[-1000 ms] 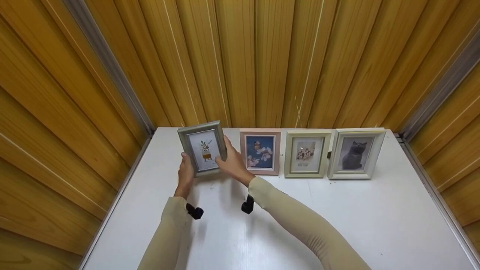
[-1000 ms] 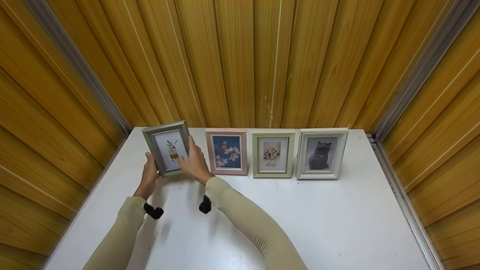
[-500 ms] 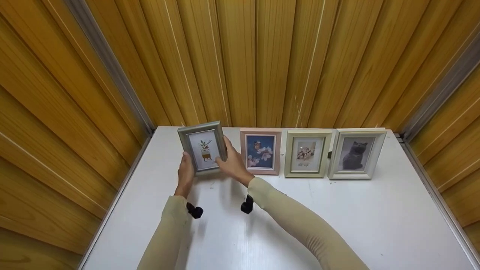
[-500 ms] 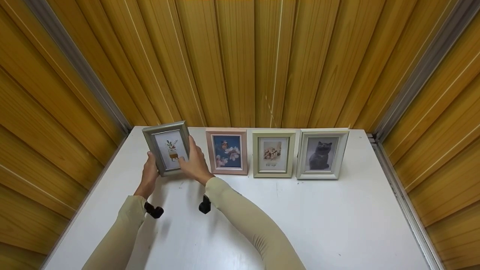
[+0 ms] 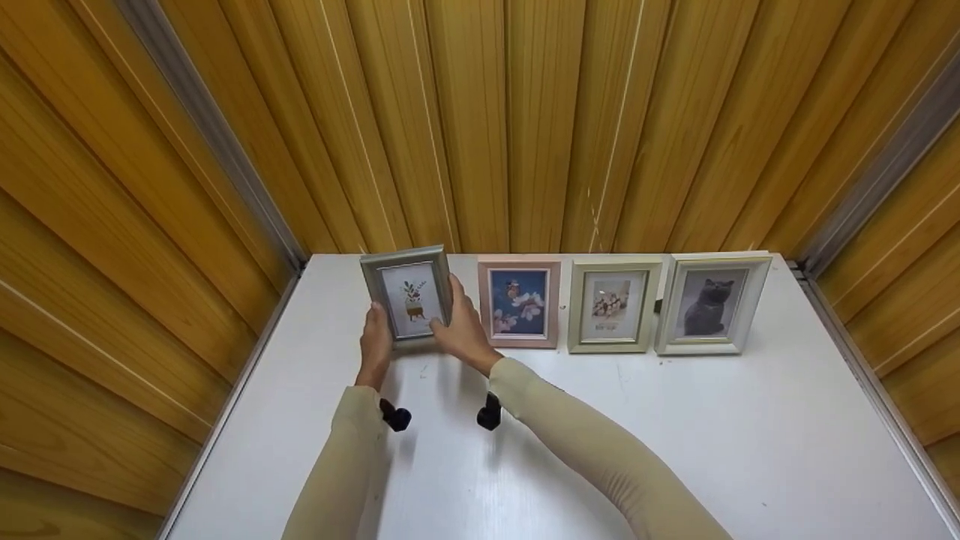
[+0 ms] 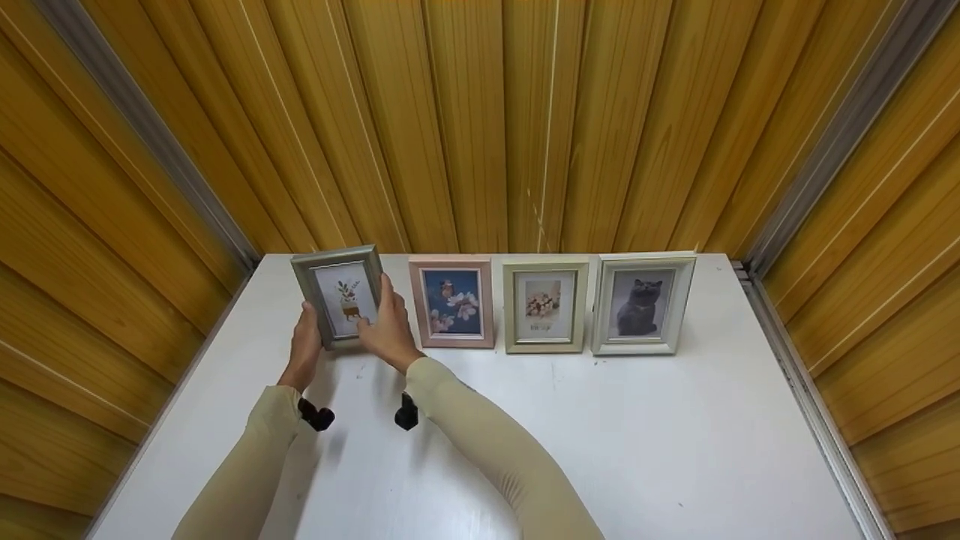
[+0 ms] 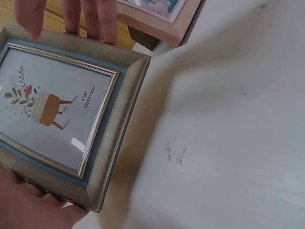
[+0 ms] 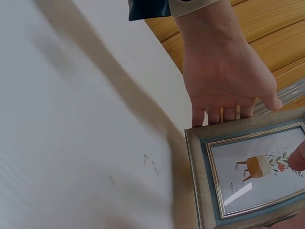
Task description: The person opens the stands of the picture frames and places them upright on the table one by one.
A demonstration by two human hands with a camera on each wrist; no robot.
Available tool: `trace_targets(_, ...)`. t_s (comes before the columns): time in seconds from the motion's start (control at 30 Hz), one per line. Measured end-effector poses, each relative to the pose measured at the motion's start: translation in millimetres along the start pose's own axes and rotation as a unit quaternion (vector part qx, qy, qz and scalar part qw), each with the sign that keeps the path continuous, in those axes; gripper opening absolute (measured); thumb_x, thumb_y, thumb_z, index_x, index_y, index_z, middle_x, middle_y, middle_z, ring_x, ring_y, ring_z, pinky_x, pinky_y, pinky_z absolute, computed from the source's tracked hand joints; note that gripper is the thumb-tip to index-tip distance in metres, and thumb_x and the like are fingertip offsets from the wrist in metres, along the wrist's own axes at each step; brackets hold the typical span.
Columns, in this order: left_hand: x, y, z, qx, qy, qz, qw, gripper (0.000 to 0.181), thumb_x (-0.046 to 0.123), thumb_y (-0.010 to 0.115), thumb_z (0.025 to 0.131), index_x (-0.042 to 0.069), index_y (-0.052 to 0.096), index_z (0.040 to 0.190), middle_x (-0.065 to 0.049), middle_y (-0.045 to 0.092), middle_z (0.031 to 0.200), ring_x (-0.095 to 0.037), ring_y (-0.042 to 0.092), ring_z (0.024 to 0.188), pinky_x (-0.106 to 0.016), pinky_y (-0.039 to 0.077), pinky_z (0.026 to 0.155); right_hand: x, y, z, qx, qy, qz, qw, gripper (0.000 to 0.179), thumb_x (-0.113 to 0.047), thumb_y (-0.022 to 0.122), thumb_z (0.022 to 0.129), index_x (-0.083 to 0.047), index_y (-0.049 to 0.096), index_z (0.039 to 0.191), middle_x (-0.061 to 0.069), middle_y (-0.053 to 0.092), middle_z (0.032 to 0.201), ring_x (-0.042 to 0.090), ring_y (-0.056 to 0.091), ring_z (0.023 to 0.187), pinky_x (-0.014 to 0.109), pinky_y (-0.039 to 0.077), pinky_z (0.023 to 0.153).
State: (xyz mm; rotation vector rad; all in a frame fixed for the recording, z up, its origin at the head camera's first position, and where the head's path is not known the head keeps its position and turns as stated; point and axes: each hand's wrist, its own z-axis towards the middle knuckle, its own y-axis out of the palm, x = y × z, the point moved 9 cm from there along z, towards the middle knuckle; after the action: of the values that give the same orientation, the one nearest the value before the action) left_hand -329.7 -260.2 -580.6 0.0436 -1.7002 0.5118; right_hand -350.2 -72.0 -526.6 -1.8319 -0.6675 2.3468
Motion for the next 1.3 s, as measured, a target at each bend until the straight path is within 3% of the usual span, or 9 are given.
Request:
trace_targets(0.33,-6.9,8.3,3.7,-0.003,-0.006,-0.008,1.0,0.08,0.063,0.016,0.106,0.009,0.019,0.164,-0.015,0.021,0.169,-0.033,0.016,0.156,-0.047,0.014,0.126,11.8,2.6,-6.7,0.009,0.012,0.016,0.9998,0.089,-0.009,0.064,0.094,-0.018,0.011,0.165,0.018,0.032,0.162,0.033,0.035,0.147,0.051,0.032,0.118)
trace_targets(0.73,-8.4,18.5,5.2,-0.013,0.013,0.007,0.9998,0.078,0.064,0.02,0.106,0.011,0.019,0.164,-0.014,0.025,0.168,-0.034,0.02,0.155,-0.049,0.018,0.124,26.1,6.5,-18.0,0.049,0.037,0.031,0.9976,0.092,-0.006,0.064,0.097,-0.024,0.005,0.165,0.014,0.025,0.165,0.03,0.031,0.149,0.05,0.03,0.12)
trace_targets(0.93,-7.7,25.9,3.2,-0.022,0.017,0.018,0.9994,0.08,0.066,0.02,0.105,0.013,0.018,0.164,-0.015,0.026,0.168,-0.034,0.022,0.154,-0.05,0.02,0.124,26.2,4.9,-20.8,0.072,0.029,0.026,0.9966,0.094,-0.003,0.063,0.096,-0.022,0.004,0.166,0.013,0.019,0.168,0.03,0.026,0.152,0.049,0.028,0.121)
trace_targets(1.1,-5.4,27.0,1.1,-0.017,0.025,0.021,0.9993,0.08,0.065,0.021,0.105,0.011,0.019,0.164,-0.016,0.026,0.167,-0.036,0.023,0.154,-0.051,0.021,0.123,24.1,5.2,-22.4,0.072,0.012,0.017,0.9972,0.095,-0.001,0.062,0.095,-0.018,0.001,0.166,0.013,0.014,0.17,0.03,0.02,0.154,0.049,0.025,0.122)
trace_targets(1.3,-7.1,30.7,-0.3,-0.028,0.021,0.015,0.9993,0.079,0.066,0.023,0.105,0.015,0.018,0.165,-0.013,0.027,0.168,-0.033,0.023,0.154,-0.051,0.02,0.124,26.0,3.1,-24.5,0.069,0.021,0.024,0.9971,0.095,0.0,0.062,0.096,-0.018,0.0,0.166,0.013,0.013,0.17,0.029,0.018,0.155,0.048,0.023,0.123)
